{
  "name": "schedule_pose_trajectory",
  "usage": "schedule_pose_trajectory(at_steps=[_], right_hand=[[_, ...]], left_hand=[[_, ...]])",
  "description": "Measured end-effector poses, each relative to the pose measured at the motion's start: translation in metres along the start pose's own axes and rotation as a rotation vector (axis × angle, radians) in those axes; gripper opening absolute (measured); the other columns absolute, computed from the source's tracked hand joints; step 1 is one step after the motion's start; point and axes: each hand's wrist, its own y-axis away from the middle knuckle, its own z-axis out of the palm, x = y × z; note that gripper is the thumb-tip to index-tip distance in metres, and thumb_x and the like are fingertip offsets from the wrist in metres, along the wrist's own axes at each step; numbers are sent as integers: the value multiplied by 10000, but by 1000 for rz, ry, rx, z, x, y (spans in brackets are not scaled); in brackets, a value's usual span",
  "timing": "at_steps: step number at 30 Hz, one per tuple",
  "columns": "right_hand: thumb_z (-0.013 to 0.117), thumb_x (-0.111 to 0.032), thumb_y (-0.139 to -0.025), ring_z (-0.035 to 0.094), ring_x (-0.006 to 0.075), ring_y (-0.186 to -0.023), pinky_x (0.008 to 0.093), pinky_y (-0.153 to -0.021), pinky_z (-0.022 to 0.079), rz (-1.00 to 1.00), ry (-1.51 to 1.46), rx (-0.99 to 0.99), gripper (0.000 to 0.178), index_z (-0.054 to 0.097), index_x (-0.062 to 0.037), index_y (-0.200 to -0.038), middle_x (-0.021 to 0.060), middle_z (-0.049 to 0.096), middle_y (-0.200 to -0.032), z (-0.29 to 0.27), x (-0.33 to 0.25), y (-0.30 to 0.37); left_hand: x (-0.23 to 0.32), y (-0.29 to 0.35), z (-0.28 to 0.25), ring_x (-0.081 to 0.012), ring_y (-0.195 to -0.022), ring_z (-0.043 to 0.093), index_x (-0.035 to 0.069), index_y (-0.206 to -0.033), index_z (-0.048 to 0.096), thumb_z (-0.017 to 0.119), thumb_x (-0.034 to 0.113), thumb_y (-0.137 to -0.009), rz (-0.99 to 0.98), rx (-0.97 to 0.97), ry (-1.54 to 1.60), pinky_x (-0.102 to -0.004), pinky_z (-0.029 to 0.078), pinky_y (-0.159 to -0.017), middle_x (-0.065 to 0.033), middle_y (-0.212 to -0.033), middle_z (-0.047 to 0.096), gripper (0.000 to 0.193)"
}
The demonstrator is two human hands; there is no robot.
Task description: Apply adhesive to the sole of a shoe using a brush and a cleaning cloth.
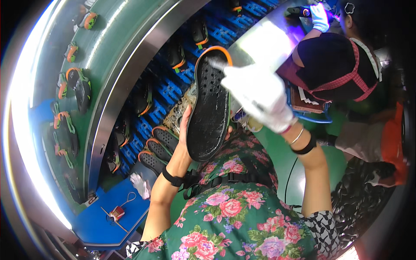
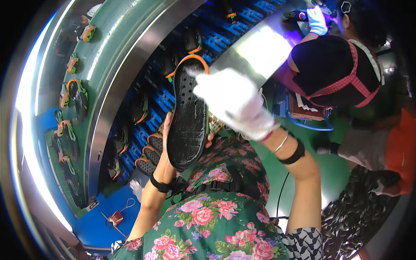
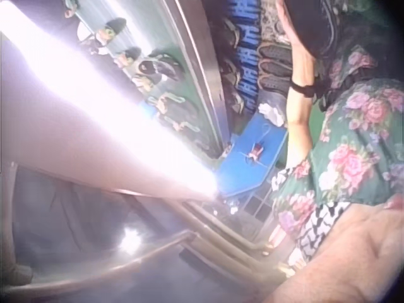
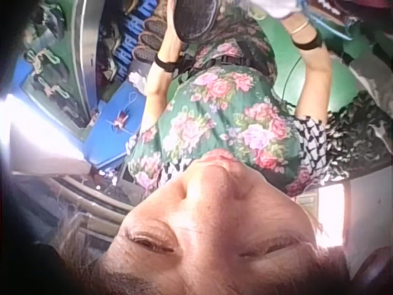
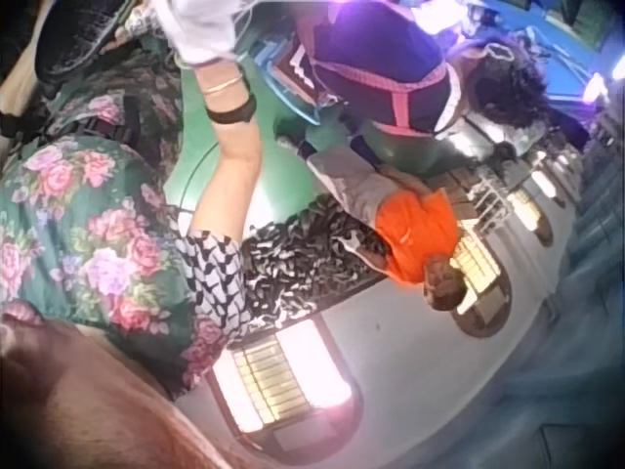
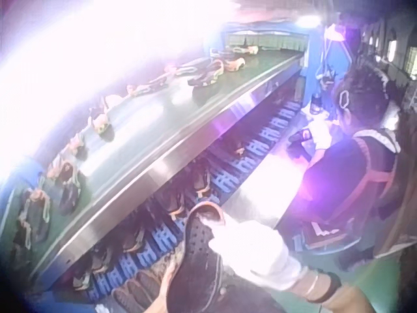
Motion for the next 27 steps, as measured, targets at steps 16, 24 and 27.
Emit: schedule_pose_trajectory(at_steps=[16, 24, 27], right_hand=[[722, 79, -785, 732, 217, -923, 329, -835, 574, 877, -1120, 201, 197, 781, 22, -963, 180, 767, -1037, -25, -75, 58], [693, 95, -838, 738, 202, -919, 295, -769, 596, 1202, -1034, 196, 210, 766, 28, -1023, 168, 769, -1059, 10, -65, 98], [734, 47, -866, 713, 145, -906, 280, -839, 576, 1088, -1020, 162, 212, 768, 34, -1074, 102, 779, -1007, 41, -51, 107]], left_hand=[[41, 34, 15, -492, -1199, 615, -19, -1586, 254, 642, 849, -752, 393, -389, -459, -603, 547, -992, -357, -1486, 427, 1264], [165, -8, 127, -481, -1174, 574, -39, -1541, 319, 585, 848, -804, 515, -754, -374, -494, 582, -962, -352, -1520, 335, 1184], [229, -44, 142, -493, -1490, 229, -3, -1623, 117, 403, 817, -922, 621, -519, 133, -563, 326, -1217, -302, -1651, 134, 1115]])
